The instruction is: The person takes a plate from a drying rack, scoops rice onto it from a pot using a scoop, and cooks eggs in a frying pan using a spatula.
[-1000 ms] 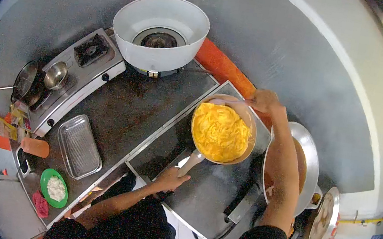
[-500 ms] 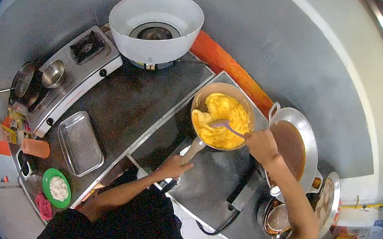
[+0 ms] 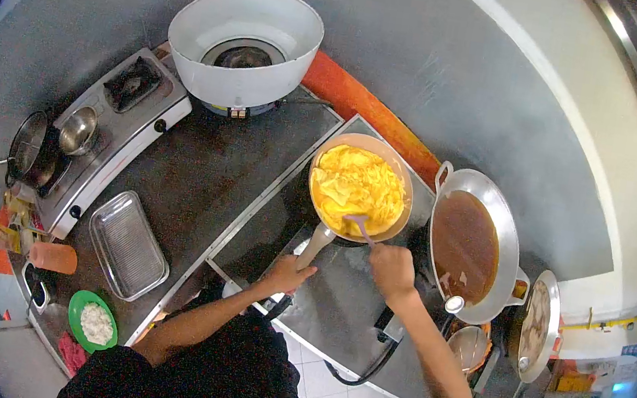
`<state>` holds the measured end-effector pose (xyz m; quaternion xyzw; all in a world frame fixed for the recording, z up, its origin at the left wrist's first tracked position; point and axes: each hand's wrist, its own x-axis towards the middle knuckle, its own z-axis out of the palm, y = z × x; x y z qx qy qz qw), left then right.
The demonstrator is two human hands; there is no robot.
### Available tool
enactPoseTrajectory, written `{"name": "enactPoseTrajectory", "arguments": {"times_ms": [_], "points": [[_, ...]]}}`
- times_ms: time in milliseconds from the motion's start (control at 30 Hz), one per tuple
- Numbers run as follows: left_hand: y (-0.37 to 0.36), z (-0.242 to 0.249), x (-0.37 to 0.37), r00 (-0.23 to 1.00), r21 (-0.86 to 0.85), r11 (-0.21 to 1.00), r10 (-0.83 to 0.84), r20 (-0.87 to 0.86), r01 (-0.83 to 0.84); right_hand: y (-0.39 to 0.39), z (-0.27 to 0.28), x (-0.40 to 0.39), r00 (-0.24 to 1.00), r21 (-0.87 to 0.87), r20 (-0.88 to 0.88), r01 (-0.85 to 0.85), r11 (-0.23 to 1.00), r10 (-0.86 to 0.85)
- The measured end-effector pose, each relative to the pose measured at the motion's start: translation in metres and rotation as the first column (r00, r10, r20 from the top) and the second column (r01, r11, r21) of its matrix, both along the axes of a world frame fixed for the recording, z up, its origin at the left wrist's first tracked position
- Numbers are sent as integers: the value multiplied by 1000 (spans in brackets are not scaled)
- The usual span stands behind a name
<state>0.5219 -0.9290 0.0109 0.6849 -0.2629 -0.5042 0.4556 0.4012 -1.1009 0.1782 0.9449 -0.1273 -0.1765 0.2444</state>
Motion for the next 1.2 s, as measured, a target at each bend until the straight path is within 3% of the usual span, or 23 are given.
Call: {"name": "enactPoseTrajectory", "arguments": {"times_ms": [300, 367, 400, 467, 533, 633, 700, 800, 900, 967, 1200], "points": [[2, 17, 2, 994, -11, 998, -58, 96, 59, -56, -46, 49, 949, -79, 255, 213, 974, -187], [5, 16, -3, 996, -9, 999, -31, 85, 32, -78, -25, 49, 901, 7, 308, 317, 948, -304], [3, 16, 0, 996, -14, 1000, -7, 85, 8, -86, -10, 45, 901, 43, 248, 356, 933, -355], [1, 5, -1, 998, -26, 1000, -3, 62, 5, -68, 43, 40, 827, 132, 374, 399, 907, -419], [0, 6, -1, 999, -35, 999, -2, 50, 3, -55, 89, 30, 829, 138, 362, 405, 904, -427], [4, 15, 0, 999, -30, 999, -16, 50, 17, -49, 120, 6, 845, 169, 470, 197, 966, -254], [3, 12, 0, 1000, -30, 1000, -6, 30, 7, -33, 132, 2, 876, 88, 346, 326, 941, -336], [3, 12, 1, 999, -31, 999, -17, 38, 18, -42, 110, -4, 929, 95, 57, 360, 928, -366], [4, 6, -1, 1000, -49, 999, 20, 1, -19, -53, 45, -8, 965, 153, 45, 250, 956, -260], [4, 3, -1, 999, -34, 999, 8, 45, -7, -32, 29, 5, 959, 110, 137, 235, 966, -249], [1, 3, 0, 998, -63, 998, -24, 52, 27, -42, -22, 52, 952, 0, 220, 218, 976, -213]]}}
